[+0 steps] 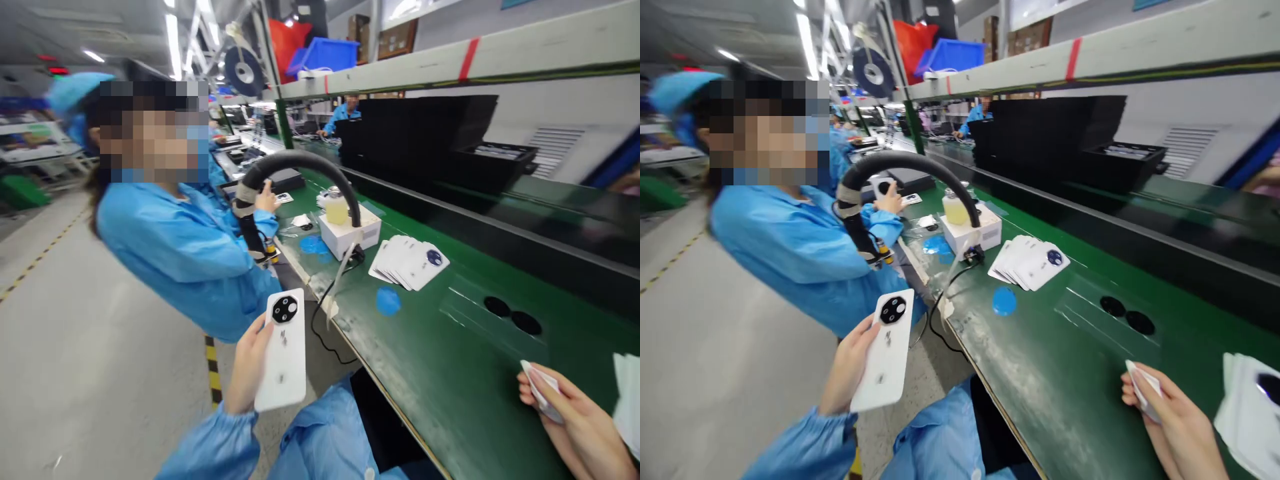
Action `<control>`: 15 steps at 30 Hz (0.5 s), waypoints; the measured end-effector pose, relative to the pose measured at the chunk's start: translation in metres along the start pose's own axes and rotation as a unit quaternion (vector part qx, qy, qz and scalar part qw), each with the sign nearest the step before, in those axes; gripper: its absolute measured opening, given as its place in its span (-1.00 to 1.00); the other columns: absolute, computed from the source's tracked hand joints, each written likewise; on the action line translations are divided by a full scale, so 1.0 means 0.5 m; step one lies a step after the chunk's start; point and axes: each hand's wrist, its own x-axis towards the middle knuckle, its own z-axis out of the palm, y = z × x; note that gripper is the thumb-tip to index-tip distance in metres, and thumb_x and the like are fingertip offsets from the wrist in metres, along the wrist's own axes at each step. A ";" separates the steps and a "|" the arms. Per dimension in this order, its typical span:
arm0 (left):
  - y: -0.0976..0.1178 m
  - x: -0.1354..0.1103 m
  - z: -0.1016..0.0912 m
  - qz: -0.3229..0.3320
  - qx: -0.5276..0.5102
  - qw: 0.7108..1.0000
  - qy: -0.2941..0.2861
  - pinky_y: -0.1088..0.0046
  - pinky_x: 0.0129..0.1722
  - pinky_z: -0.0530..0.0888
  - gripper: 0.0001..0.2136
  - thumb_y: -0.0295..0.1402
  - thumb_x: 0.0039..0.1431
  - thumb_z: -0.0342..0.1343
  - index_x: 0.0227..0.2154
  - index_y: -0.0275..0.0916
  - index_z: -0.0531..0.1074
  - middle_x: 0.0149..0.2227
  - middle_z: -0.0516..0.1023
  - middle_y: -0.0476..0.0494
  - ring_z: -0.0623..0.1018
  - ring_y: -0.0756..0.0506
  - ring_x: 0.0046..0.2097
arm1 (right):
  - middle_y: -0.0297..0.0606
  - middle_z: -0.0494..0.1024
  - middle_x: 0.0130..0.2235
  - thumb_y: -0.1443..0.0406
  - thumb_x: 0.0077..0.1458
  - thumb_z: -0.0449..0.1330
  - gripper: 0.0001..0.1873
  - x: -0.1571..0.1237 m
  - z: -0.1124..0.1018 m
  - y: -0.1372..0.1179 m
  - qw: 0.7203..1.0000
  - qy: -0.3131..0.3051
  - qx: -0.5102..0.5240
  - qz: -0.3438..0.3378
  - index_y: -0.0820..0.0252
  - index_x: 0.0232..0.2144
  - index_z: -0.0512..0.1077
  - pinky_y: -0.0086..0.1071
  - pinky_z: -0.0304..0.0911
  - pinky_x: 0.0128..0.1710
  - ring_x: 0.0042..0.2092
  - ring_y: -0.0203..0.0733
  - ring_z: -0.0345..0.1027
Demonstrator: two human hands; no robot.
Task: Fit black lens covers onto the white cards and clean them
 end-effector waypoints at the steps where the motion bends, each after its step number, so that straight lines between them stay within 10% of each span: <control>1: -0.003 -0.030 0.010 -0.006 0.004 1.000 -0.018 0.49 -0.65 0.37 -0.42 -0.10 -0.05 0.24 0.02 -0.27 0.34 -0.55 0.55 -0.02 0.49 -0.09 -0.60 | -0.04 0.54 -0.32 0.13 -0.13 0.40 -0.72 -0.004 0.006 -0.008 0.999 -0.017 0.029 0.020 0.07 -0.31 0.60 -0.43 0.46 -0.48 -0.43 -0.08 0.46; 5: 0.002 -0.107 0.108 -0.025 0.022 0.981 -0.192 0.50 -0.62 0.38 -0.42 -0.07 -0.01 0.21 0.06 -0.19 0.29 -0.51 0.57 -0.04 0.50 -0.09 -0.56 | -0.20 0.53 -0.36 0.14 -0.16 0.43 -0.60 -0.022 0.028 -0.025 0.997 0.008 0.074 0.000 0.16 -0.24 0.54 -0.47 0.42 -0.50 -0.44 -0.24 0.40; 9: -0.010 -0.123 0.296 0.016 0.051 0.907 -0.418 0.56 -0.54 0.36 -0.56 -0.14 0.12 0.11 0.02 -0.23 0.28 -0.41 0.57 -0.08 0.47 -0.02 -0.50 | -0.21 0.53 -0.38 0.11 -0.11 0.40 -0.60 -0.033 0.042 -0.025 0.995 0.039 0.084 -0.028 0.22 -0.25 0.50 -0.43 0.38 -0.50 -0.45 -0.27 0.37; 15: -0.064 -0.141 0.545 0.076 0.080 0.819 -0.563 0.58 -0.55 0.27 -0.61 -0.27 0.12 0.10 0.02 -0.24 0.29 -0.52 0.46 0.01 0.36 0.02 -0.53 | -0.29 0.52 -0.40 0.13 0.04 0.30 -0.71 -0.043 0.016 -0.063 0.973 0.175 0.061 -0.141 0.18 -0.25 0.46 -0.39 0.38 -0.46 -0.44 -0.29 0.37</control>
